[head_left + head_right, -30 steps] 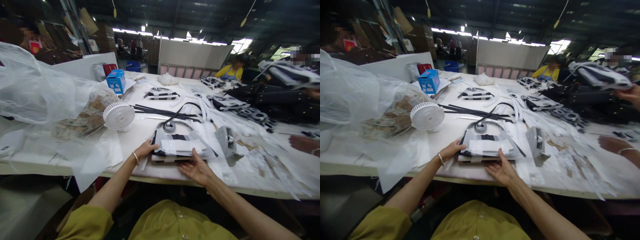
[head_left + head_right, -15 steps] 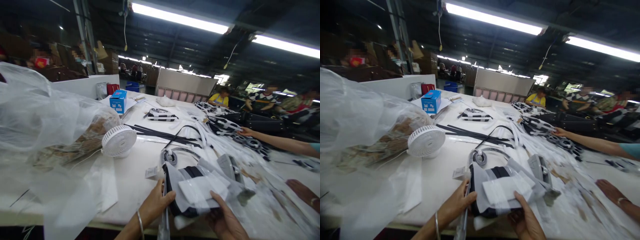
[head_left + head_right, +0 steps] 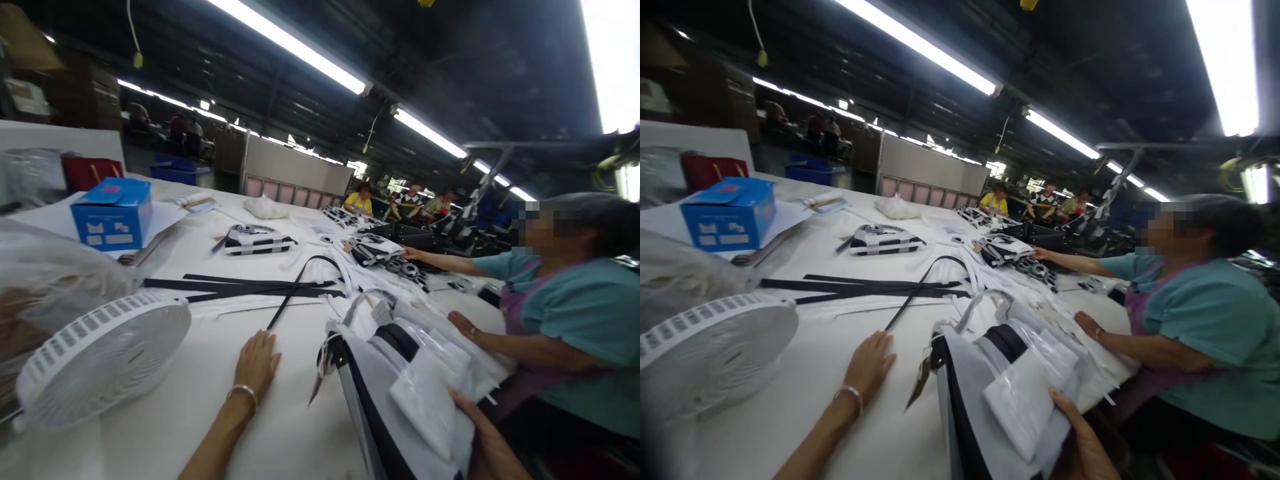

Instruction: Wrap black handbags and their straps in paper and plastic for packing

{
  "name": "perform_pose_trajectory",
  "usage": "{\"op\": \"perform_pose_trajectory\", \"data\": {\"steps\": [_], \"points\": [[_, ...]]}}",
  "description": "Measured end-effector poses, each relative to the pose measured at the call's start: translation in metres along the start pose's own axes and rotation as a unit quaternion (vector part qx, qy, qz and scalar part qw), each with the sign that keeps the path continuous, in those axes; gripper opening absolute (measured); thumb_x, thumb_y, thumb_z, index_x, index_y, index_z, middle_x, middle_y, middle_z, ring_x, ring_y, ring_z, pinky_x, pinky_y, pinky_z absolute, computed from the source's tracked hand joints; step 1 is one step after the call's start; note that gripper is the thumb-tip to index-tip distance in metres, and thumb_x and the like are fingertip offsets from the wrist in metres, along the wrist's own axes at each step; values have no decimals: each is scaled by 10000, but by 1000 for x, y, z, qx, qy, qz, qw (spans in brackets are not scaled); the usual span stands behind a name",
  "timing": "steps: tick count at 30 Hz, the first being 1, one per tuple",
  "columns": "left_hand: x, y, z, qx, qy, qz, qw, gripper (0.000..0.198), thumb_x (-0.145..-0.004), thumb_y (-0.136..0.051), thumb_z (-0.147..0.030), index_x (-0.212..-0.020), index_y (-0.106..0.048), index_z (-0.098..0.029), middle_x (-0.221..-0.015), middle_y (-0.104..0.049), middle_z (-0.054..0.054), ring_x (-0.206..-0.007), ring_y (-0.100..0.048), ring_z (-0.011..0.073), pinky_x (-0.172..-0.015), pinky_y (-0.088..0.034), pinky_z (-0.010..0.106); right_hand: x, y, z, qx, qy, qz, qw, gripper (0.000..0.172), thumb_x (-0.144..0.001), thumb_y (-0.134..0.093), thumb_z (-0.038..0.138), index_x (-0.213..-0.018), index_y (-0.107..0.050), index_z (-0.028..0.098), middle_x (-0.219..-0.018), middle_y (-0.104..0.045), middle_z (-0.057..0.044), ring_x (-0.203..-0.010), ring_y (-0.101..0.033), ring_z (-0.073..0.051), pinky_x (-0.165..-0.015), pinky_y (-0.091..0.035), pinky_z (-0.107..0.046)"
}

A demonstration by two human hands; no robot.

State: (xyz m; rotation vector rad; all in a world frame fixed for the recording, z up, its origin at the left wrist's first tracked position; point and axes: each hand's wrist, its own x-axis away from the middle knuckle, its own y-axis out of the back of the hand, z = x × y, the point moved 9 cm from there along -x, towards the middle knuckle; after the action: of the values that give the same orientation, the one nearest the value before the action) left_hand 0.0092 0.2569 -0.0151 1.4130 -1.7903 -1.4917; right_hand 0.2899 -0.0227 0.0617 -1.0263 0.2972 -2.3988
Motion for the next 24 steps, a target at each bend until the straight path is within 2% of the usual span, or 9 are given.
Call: {"op": "perform_pose_trajectory", "data": {"steps": [5, 8, 11, 16, 20, 22, 24], "points": [[1, -6, 8, 18, -27, 5, 999, 368, -906, -487, -217, -1255, -597, -170, -1394, -557, 122, -1348, -461, 270, -1140, -351, 431, -4, -47, -3, -19, 29, 41, 999, 778, -626, -847, 222, -1339, -538, 237, -1036, -759, -43, -944, -718, -292, -882, -587, -425], [1, -9, 9, 16, -32, 2, 999, 376, -897, -477, -200, -1251, -601, -165, -1387, -565, 127, -1339, -471, 272, -1136, -356, 443, -7, -64, -14, -25, 13, 56, 998, 752, -641, -846, 214, -1328, -541, 226, -992, -765, -42, -897, -726, -282, -883, -580, -432], [0, -13, 13, 18, -34, -4, 999, 380, -888, -482, -210, -1245, -603, -165, -1377, -575, 127, -1328, -483, 277, -1130, -361, 451, -7, -68, -26, -33, -3, 60, 998, 724, -649, -843, 222, -1312, -550, 207, -993, -763, -61, -896, -725, -288, -880, -577, -434], [2, -11, 12, 28, -48, -3, 998, 419, -875, -471, -161, -1282, -572, -178, -1408, -551, 111, -1354, -454, 253, -1139, -350, 430, -2, -57, -44, -39, -32, 61, 997, 713, -654, -838, 230, -1303, -549, 176, -1037, -754, -92, -954, -715, -301, -888, -573, -434], [3, -6, 7, 22, -28, 15, 999, 382, -887, -482, -176, -1255, -584, -169, -1390, -558, 129, -1345, -459, 271, -1136, -346, 443, -5, -51, -41, -16, -22, 48, 998, 714, -645, -834, 230, -1301, -556, 183, -1029, -758, -80, -962, -714, -300, -891, -578, -432], [4, -5, 4, 35, -28, 17, 999, 377, -889, -492, -187, -1256, -577, -159, -1395, -548, 139, -1345, -455, 278, -1144, -336, 449, -10, -61, -30, -4, 1, 49, 999, 693, -645, -828, 219, -1288, -570, 194, -1011, -762, -68, -950, -718, -301, -887, -582, -440], [5, -3, 4, 52, -22, 6, 998, 369, -881, -506, -185, -1242, -576, -167, -1385, -552, 137, -1339, -458, 277, -1148, -330, 455, -17, -84, -16, 6, 24, 67, 997, 643, -666, -812, 206, -1269, -588, 203, -988, -766, -56, -932, -722, -295, -881, -587, -447]]}}
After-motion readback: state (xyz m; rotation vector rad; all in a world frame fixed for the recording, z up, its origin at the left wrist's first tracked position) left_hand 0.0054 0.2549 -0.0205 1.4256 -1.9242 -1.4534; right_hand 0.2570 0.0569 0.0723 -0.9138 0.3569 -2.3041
